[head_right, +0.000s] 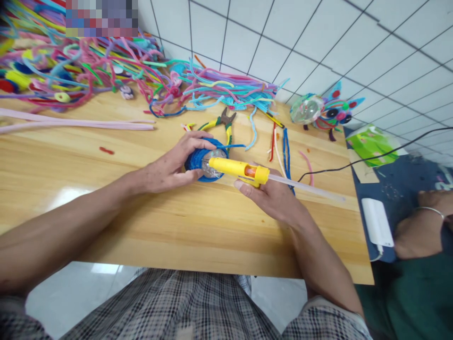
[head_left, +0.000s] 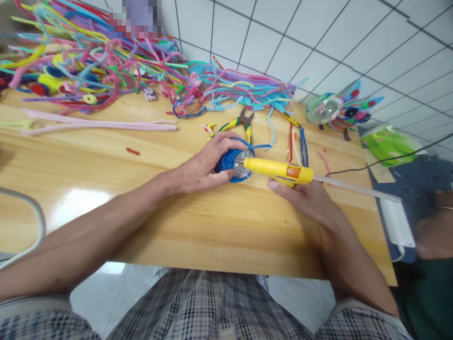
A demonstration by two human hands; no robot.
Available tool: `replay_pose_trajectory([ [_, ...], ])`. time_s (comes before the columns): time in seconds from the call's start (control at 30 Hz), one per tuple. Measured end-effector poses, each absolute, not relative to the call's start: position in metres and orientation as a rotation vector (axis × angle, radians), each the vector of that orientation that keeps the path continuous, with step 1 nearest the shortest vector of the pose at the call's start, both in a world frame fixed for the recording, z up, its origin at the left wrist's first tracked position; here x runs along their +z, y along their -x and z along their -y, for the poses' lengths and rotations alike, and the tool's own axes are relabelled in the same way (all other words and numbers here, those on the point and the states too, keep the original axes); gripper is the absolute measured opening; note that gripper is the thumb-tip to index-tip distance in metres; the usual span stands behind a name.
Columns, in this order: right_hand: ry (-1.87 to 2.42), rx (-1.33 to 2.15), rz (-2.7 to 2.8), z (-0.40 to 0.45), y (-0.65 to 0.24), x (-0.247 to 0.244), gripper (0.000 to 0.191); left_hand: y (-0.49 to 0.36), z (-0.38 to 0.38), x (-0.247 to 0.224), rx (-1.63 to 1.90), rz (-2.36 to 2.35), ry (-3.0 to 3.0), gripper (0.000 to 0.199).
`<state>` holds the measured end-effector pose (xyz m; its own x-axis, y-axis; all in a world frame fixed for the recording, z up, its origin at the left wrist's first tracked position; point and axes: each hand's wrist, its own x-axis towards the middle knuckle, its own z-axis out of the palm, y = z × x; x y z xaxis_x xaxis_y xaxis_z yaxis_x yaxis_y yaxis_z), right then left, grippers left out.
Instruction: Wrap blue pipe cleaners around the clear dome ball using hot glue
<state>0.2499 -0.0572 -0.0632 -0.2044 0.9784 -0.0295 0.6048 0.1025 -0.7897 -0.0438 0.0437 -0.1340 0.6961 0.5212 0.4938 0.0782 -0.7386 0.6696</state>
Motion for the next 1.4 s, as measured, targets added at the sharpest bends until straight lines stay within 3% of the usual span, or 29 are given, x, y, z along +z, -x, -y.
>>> replay_pose_trajectory([
  [0.3,1.597,0.843,1.887,0.053,-0.254,-0.067,0.027,0.043,-0.043,-0.133,0.941,-0.441,-2.280,0.054],
  [0.67,1.581,0.953,1.884,0.057,-0.249,-0.060,0.026,0.044,-0.043,-0.133,0.909,-0.466,-2.245,0.053],
  [0.87,1.613,0.930,1.835,0.054,-0.253,-0.063,0.034,0.043,-0.043,-0.133,0.941,-0.428,-2.246,0.053],
  [1.13,1.582,0.917,1.879,0.056,-0.253,-0.068,0.024,0.043,-0.042,-0.132,0.897,-0.479,-2.253,0.055],
  [1.4,1.612,0.816,1.610,0.057,-0.289,-0.026,0.029,0.048,-0.043,-0.132,0.884,-0.518,-2.245,0.052],
])
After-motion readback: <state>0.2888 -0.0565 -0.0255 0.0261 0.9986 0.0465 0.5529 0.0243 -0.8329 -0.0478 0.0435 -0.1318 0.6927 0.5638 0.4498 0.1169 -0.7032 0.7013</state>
